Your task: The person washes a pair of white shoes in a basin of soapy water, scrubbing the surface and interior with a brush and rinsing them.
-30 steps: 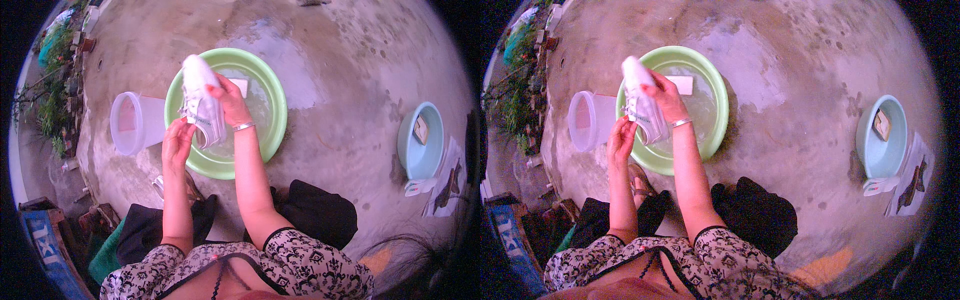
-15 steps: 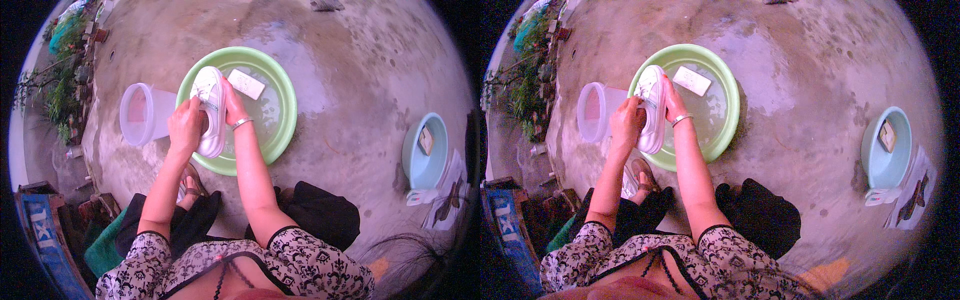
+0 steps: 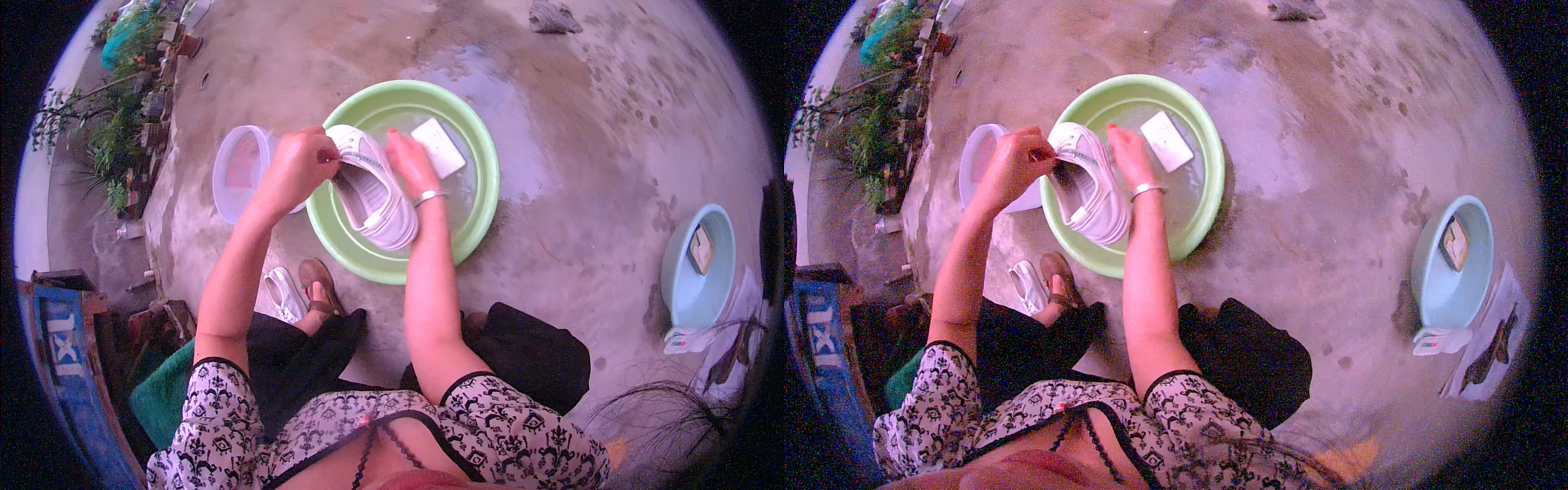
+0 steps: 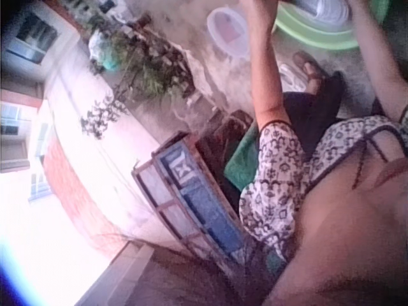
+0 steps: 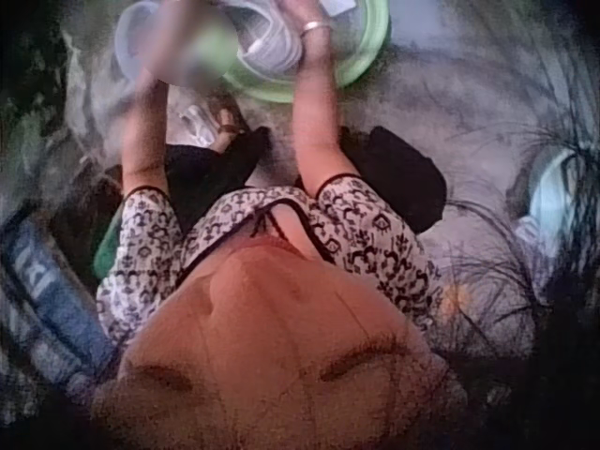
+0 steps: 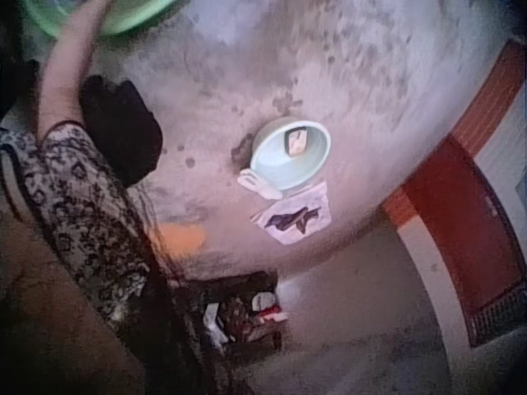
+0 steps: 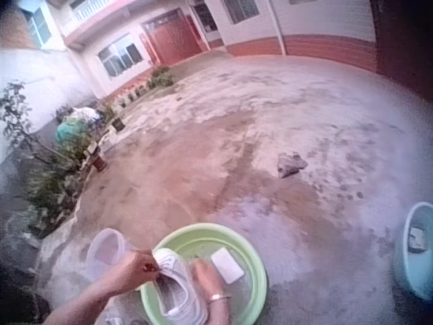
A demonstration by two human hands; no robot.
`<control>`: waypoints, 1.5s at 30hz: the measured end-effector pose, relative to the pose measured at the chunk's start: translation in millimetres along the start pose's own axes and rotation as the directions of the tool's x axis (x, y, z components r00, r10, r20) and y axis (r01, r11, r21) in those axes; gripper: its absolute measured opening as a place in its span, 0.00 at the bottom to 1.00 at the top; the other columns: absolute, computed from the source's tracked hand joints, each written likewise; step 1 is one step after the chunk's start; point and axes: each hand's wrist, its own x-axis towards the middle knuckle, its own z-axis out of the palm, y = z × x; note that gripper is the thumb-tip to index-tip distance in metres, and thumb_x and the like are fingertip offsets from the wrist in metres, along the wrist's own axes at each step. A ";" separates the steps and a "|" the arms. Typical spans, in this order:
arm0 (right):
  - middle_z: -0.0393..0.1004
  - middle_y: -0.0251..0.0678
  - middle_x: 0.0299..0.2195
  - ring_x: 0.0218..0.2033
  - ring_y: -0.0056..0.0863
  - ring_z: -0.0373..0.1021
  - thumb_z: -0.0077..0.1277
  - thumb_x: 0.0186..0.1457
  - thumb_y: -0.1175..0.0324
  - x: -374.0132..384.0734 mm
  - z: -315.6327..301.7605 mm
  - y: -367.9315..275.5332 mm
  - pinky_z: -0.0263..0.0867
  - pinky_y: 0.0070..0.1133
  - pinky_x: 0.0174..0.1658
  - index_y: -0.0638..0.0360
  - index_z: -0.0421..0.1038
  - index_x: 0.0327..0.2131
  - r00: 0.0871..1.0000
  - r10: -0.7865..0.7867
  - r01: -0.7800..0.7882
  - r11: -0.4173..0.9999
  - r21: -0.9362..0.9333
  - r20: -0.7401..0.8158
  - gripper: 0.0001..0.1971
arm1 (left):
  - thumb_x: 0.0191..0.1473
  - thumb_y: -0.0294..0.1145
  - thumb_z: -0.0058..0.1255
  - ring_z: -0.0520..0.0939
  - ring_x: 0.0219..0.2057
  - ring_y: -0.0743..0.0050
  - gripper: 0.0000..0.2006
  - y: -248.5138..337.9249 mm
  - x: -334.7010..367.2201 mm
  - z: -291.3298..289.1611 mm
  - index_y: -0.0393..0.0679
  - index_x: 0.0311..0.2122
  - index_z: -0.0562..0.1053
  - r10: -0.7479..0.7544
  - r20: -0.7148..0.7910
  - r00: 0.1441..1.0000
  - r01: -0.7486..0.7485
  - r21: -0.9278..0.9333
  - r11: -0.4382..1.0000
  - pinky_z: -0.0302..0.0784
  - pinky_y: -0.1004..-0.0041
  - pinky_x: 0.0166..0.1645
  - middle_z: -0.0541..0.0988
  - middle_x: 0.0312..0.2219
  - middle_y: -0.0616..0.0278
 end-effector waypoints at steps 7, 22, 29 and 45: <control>0.71 0.41 0.27 0.31 0.25 0.68 0.43 0.44 0.72 -40.2 -10.2 -75.9 0.62 0.20 0.35 0.68 0.68 0.32 0.895 -0.404 0.419 0.906 -0.052 0.188 0.11 | 0.33 0.21 0.50 0.71 0.19 0.67 0.04 -21.8 -0.3 3.8 0.34 0.21 0.71 0.004 -0.104 0.995 0.007 0.102 0.995 0.66 0.73 0.24 0.68 0.17 0.57; 0.63 0.49 0.42 0.45 0.37 0.60 0.38 0.44 0.77 -38.7 96.1 -19.8 0.53 0.26 0.47 0.63 0.60 0.42 0.794 -0.204 0.453 0.827 -0.333 0.573 0.18 | 0.38 0.18 0.47 0.71 0.21 0.62 0.04 6.5 -52.6 -2.7 0.37 0.24 0.68 0.187 -0.358 0.915 -0.097 0.255 0.962 0.67 0.72 0.25 0.66 0.22 0.58; 0.61 0.32 0.44 0.43 0.20 0.58 0.37 0.49 0.76 -54.8 117.8 -30.4 0.54 0.19 0.47 0.62 0.57 0.47 0.749 -0.481 0.141 0.788 0.600 0.456 0.19 | 0.45 0.46 0.44 0.56 0.52 0.64 0.33 -76.7 -72.2 -48.8 0.43 0.53 0.49 -0.278 -0.307 0.910 0.033 -0.616 0.787 0.52 0.66 0.54 0.56 0.51 0.58; 0.60 0.41 0.44 0.45 0.28 0.57 0.34 0.50 0.58 -64.9 135.2 52.2 0.52 0.24 0.48 0.62 0.57 0.45 0.889 -0.122 0.076 0.990 0.120 0.441 0.22 | 0.48 0.51 0.36 0.71 0.39 0.62 0.28 -36.2 -82.6 34.9 0.38 0.48 0.57 -0.484 0.517 0.706 0.600 -0.800 0.021 0.67 0.68 0.44 0.68 0.40 0.53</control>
